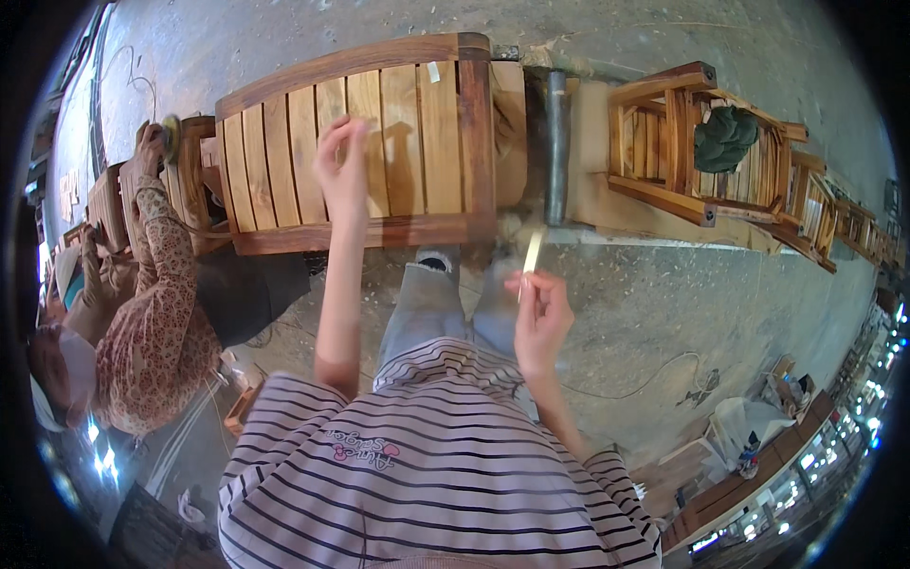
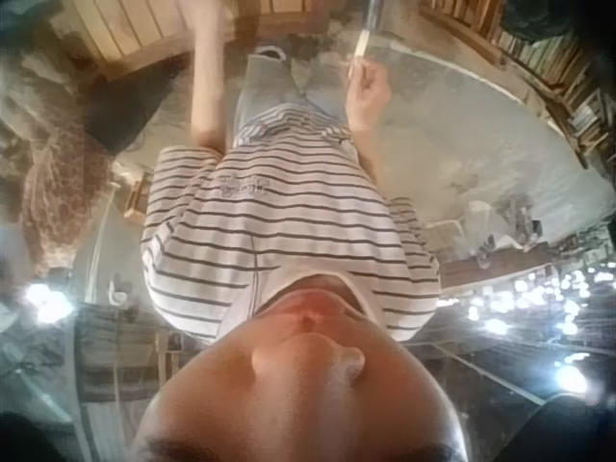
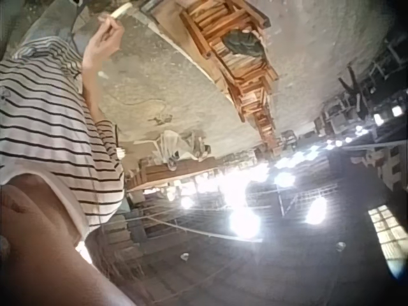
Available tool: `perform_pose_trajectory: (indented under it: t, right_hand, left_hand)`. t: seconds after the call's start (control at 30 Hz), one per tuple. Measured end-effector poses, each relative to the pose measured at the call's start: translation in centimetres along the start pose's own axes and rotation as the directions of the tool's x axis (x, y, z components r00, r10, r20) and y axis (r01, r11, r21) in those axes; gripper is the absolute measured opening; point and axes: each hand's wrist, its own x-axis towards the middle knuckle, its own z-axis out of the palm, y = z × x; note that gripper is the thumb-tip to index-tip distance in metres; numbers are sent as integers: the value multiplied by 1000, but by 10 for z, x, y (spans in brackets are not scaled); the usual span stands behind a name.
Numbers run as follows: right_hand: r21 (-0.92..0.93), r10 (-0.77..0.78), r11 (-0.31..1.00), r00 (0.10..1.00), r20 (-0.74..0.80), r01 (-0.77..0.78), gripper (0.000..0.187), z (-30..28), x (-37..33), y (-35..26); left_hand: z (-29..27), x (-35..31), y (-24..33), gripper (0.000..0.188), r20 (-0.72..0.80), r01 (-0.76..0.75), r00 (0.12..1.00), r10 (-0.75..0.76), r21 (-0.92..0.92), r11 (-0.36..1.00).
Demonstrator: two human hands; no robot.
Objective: The recorder is applying small white labels to the wooden surfaces of furniture items moving along a conveyor line.
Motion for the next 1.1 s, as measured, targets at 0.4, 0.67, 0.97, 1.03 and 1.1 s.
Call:
perform_pose_trajectory:
  t: [0.4, 0.67, 0.97, 1.03, 1.1]
  right_hand:
    - [-24, 4, 1000, 981, 195, 1, 7, -87, 49, 25]
    - [-49, 2, 999, 958, 286, 13, 7, -118, 47, 35]
    - [-51, -44, 997, 947, 317, 63, 8, -136, 36, 29]
    - [-37, -32, 998, 938, 344, 48, 9, -143, 31, 28]
    - [-15, -23, 999, 926, 377, 31, 10, -145, 27, 29]
  left_hand:
    - [66, -14, -29, 30, -130, -64, 975, 179, 608, 791]
    - [60, -14, -37, 47, -57, -142, 968, 245, 684, 716]
    - [44, 49, -34, 123, 143, -89, 987, -71, 863, 497]
    - [41, 66, -19, 123, 152, -88, 984, -91, 866, 492]
    - [26, 92, -6, 117, 235, -178, 938, -254, 957, 228]
